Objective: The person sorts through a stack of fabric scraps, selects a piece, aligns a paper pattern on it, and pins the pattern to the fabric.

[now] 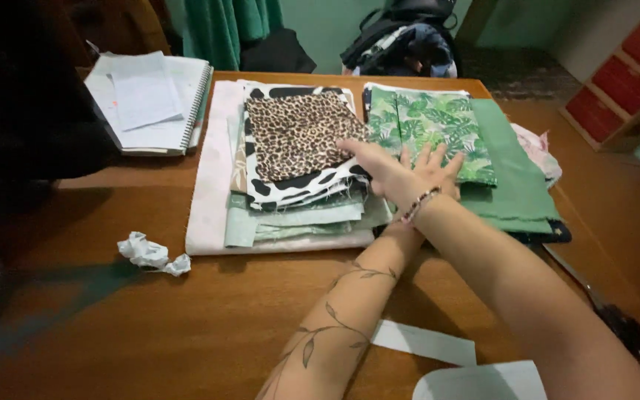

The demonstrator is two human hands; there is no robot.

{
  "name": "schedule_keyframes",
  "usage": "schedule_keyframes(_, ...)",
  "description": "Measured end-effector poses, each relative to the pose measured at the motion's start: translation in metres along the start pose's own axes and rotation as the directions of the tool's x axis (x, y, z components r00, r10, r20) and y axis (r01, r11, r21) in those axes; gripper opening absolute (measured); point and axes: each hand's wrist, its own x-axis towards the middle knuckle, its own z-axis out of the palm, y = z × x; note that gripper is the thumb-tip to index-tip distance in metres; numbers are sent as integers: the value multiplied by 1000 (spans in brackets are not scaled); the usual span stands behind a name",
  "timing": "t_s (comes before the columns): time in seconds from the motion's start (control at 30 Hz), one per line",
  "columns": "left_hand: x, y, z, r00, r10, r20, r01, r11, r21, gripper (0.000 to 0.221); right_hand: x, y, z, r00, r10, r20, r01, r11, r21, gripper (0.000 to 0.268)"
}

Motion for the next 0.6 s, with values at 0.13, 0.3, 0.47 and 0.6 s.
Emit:
schedule_keyframes(0.13, -4, 3, -7, 998, -58, -6, 58, 995, 76, 64, -3, -17, -7, 999, 49, 1, -49, 998, -46, 105)
schedule_keyframes(0.3, 0, -1, 5, 998, 33, -61, -35, 999, -29, 63, 53, 19, 16, 957, -289, 4, 286, 949, 134, 68)
schedule_keyframes(0.47, -16, -4, 6, 971, 78, -225, -96, 993, -70, 59, 33, 0, 32, 861, -504, 64, 502, 863, 51, 66)
schedule_keyframes(0.6, 13, -3, 43, 921, 20, -388, -66, 992, -106, 63, 65, 14, 11, 976, -203, 84, 217, 952, -215, 115)
